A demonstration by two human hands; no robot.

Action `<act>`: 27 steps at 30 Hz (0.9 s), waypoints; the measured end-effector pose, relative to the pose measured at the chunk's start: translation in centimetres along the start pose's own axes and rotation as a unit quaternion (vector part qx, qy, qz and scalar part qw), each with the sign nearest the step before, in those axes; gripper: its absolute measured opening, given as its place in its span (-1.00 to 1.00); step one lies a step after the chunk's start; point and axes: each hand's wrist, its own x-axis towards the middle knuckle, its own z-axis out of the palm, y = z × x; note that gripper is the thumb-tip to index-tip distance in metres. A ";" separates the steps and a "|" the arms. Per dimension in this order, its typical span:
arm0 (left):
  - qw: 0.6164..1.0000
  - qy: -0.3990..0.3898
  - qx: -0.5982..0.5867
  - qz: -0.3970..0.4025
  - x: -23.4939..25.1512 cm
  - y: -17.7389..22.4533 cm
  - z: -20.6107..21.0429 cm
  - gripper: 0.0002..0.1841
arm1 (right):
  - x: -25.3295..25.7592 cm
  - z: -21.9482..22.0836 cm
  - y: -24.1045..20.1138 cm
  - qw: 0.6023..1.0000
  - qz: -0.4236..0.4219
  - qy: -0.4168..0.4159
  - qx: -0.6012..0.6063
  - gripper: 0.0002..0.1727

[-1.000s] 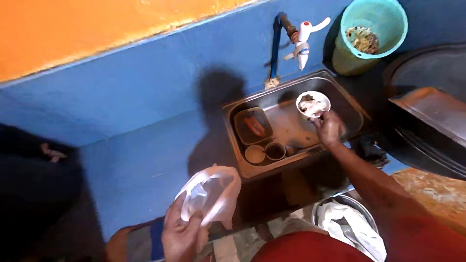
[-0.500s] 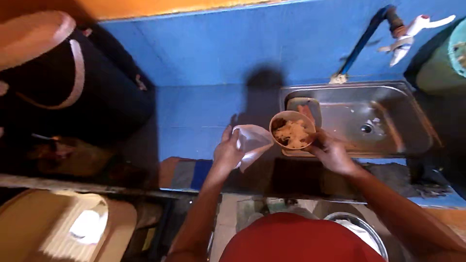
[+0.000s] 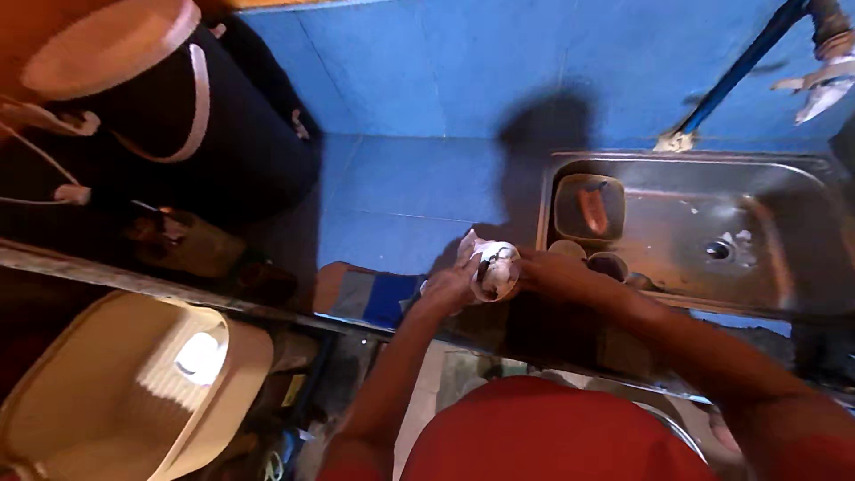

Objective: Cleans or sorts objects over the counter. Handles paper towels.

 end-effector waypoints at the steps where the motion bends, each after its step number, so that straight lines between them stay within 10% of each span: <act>1: 1.000 -0.010 -0.006 -0.007 0.0 0.6 -0.3 -0.09 | 0.5 0.0 0.4 1.000 -0.007 -0.013 -0.008 -0.68; 12: 0.980 0.087 -0.180 0.005 2.3 4.2 0.1 -0.03 | 5.5 -7.9 -2.3 0.966 -0.031 -0.136 -0.215 -0.90; 17: 0.970 0.099 -0.205 -0.081 2.6 3.4 1.3 -0.14 | 9.9 -6.0 -3.6 0.945 0.004 -0.229 -0.233 -0.63; 27: 0.909 0.185 -0.361 -0.101 1.2 -0.7 3.6 0.11 | 12.2 -2.3 0.6 0.993 -0.090 -0.046 0.053 -0.13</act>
